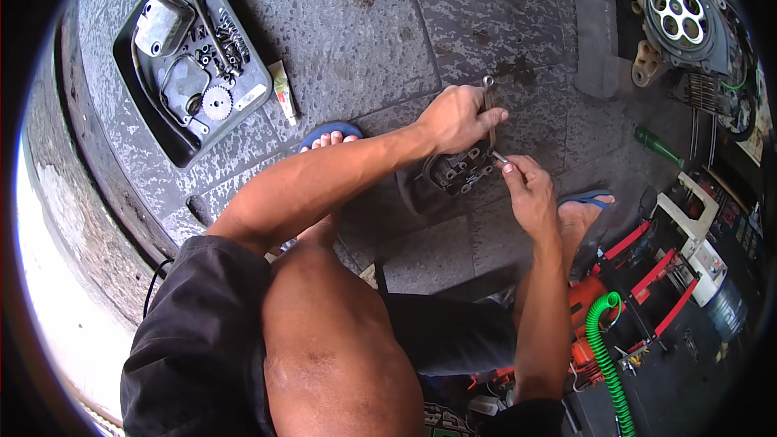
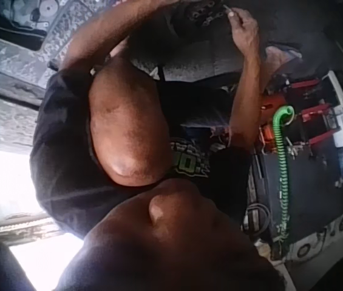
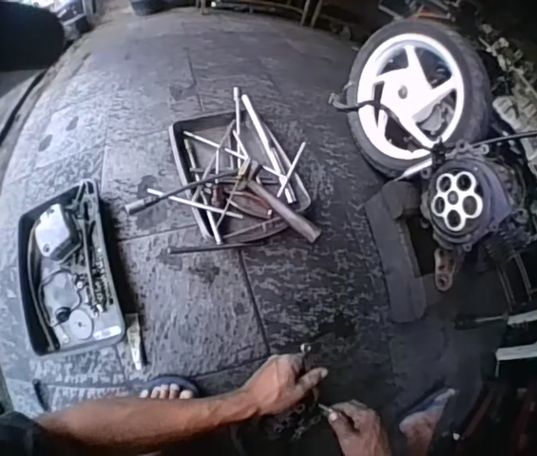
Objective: Replacing or repairing components on a motorcycle cylinder head.
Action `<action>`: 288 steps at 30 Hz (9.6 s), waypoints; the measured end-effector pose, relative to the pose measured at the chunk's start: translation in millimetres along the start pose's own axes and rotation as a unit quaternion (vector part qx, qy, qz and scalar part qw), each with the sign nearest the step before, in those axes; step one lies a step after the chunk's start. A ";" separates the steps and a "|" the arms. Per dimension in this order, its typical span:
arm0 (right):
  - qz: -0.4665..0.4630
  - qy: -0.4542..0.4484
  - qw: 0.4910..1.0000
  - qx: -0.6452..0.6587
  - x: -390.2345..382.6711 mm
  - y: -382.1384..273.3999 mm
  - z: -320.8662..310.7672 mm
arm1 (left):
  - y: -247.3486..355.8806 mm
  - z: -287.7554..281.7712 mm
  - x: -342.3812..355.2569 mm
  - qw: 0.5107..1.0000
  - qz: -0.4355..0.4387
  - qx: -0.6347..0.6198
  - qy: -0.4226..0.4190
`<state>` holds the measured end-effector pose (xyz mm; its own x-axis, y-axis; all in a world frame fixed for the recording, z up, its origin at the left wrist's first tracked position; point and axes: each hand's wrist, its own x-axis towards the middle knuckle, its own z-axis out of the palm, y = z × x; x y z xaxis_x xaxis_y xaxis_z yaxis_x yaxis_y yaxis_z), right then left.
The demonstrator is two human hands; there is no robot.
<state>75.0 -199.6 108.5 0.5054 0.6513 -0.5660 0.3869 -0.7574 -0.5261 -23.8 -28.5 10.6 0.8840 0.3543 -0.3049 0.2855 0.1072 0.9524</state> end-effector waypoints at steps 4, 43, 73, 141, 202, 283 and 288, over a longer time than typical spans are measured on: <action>-0.014 -0.023 0.999 -0.035 5.8 -4.6 0.7 | 0.7 -1.2 1.3 1.000 -0.017 -0.002 -0.004; 0.158 0.053 0.982 0.089 2.9 -10.8 25.4 | 6.1 8.5 -41.3 0.993 -0.063 -0.042 0.087; 0.109 0.207 0.966 0.112 5.9 9.9 45.2 | -20.2 -2.3 -101.1 0.995 -0.015 -0.054 -0.078; 0.210 0.258 0.932 0.144 24.3 70.4 57.9 | -32.5 -16.2 -93.5 0.994 -0.050 -0.093 -0.040; 0.162 0.234 0.956 -0.074 -100.8 42.7 100.3 | -18.1 -22.6 -67.1 0.986 -0.124 0.113 -0.013; -0.179 0.115 0.950 -0.227 -1.6 11.9 17.3 | -41.3 -24.8 -76.1 0.989 -0.143 0.021 -0.026; -0.225 0.110 0.935 -0.252 0.1 8.9 13.5 | -50.4 -20.0 -77.6 0.993 -0.114 0.016 -0.016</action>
<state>68.1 -205.7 95.1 0.3285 0.9261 -0.1854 0.8853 -0.3703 -0.2814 -114.2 -42.7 -13.6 0.8063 0.2949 -0.5127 0.4905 0.1510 0.8583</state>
